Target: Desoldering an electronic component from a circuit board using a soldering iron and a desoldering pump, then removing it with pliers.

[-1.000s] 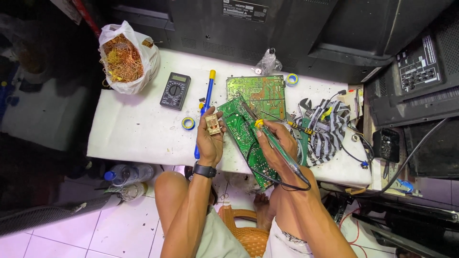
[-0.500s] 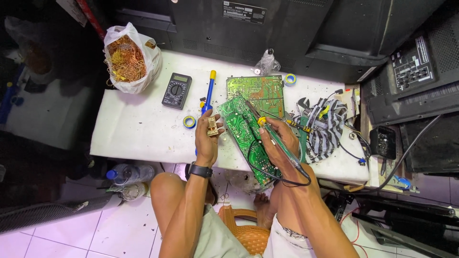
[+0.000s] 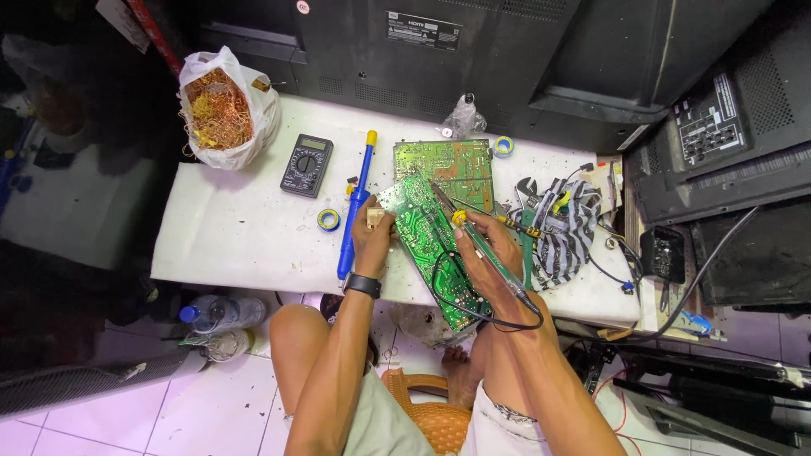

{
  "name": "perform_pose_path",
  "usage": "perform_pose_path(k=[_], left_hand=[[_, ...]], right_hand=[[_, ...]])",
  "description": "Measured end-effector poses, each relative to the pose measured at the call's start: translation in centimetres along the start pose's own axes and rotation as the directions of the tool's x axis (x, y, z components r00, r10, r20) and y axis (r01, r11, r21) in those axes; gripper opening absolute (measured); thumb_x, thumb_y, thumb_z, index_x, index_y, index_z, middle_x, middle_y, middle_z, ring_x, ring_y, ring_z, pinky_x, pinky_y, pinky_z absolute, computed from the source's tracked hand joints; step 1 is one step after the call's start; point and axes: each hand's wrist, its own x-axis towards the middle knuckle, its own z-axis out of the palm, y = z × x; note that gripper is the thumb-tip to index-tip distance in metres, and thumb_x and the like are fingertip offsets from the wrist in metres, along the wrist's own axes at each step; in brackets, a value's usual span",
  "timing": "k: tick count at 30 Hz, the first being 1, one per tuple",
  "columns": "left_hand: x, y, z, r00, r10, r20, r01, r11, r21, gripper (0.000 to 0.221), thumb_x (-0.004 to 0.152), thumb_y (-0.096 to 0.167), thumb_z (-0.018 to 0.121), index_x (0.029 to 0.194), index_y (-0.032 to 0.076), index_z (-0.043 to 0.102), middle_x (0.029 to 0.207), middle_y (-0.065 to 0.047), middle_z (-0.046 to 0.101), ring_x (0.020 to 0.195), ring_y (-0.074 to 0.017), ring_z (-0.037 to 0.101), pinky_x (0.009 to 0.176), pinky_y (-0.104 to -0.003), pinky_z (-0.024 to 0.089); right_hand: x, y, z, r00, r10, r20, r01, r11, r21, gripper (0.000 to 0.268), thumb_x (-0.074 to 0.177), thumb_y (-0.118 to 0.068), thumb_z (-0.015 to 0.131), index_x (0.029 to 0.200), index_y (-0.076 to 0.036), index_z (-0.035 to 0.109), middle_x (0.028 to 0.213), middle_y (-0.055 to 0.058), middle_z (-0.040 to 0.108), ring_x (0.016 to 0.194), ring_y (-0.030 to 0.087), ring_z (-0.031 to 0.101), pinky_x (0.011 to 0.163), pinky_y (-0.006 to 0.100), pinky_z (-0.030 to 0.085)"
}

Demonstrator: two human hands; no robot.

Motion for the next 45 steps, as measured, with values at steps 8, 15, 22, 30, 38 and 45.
perform_pose_path(k=[8,15,22,30,38,45], left_hand=[[1.3,-1.3,0.3,1.0,-0.022,0.0,0.021,0.99,-0.137,0.051,0.074,-0.002,0.055,0.124,0.0,0.045,0.08,-0.012,0.056,0.057,-0.0115,0.056,0.047,-0.02,0.053],[-0.3,1.0,0.3,0.988,0.119,0.097,-0.112,0.991,-0.077,0.049,0.076,-0.003,0.053,0.124,0.006,0.047,0.104,-0.011,0.052,0.062,-0.0091,0.055,0.051,-0.02,0.052],[-0.5,1.2,0.4,0.95,0.225,0.218,-0.221,0.974,-0.042,0.053,0.075,0.001,0.05,0.127,0.011,0.045,0.107,-0.012,0.045,0.07,-0.0108,0.055,0.053,-0.02,0.05],[-2.0,2.8,0.9,0.892,0.349,0.287,-0.343,0.936,-0.071,0.06,0.071,0.0,0.053,0.13,0.009,0.043,0.112,-0.013,0.049,0.088,-0.0121,0.046,0.07,-0.025,0.05],[-1.2,2.5,1.0,0.862,0.364,0.353,-0.349,0.931,-0.107,0.069,0.064,-0.002,0.053,0.131,0.009,0.041,0.117,-0.015,0.052,0.075,-0.0062,0.052,0.067,-0.024,0.05],[-2.2,3.0,1.1,0.839,0.372,0.396,-0.354,0.927,-0.12,0.073,0.063,-0.005,0.049,0.134,0.008,0.037,0.12,-0.015,0.05,0.072,-0.0069,0.055,0.069,-0.026,0.051]], right_hand=[[0.1,0.3,0.1,1.0,0.006,0.0,-0.006,1.0,-0.011,0.027,0.079,-0.023,0.066,0.102,-0.009,0.063,0.075,0.013,0.06,0.073,0.027,0.062,0.064,0.035,0.049],[0.1,0.1,-0.1,0.999,0.038,0.005,-0.038,0.999,-0.014,0.027,0.08,-0.025,0.065,0.104,-0.01,0.063,0.076,0.012,0.061,0.074,0.025,0.062,0.065,0.034,0.049],[-0.9,0.2,0.7,0.989,-0.078,0.128,0.067,0.994,0.087,0.031,0.087,-0.019,0.055,0.115,-0.007,0.057,0.073,0.021,0.061,0.058,0.027,0.061,0.056,0.037,0.053],[-0.1,-1.4,1.2,0.889,-0.045,0.455,0.183,0.947,-0.265,0.071,0.071,-0.031,0.071,0.13,-0.016,0.034,0.094,0.016,0.048,0.079,0.036,0.059,0.063,0.052,0.05],[-0.1,-2.6,0.5,0.902,-0.007,0.432,0.105,0.973,-0.204,0.067,0.074,-0.027,0.064,0.131,-0.016,0.031,0.099,0.02,0.044,0.071,0.045,0.06,0.056,0.057,0.05],[-0.4,-1.1,1.3,0.921,-0.053,0.386,0.161,0.954,-0.253,0.068,0.073,-0.026,0.065,0.131,-0.014,0.031,0.099,0.02,0.045,0.076,0.044,0.059,0.056,0.057,0.05]])
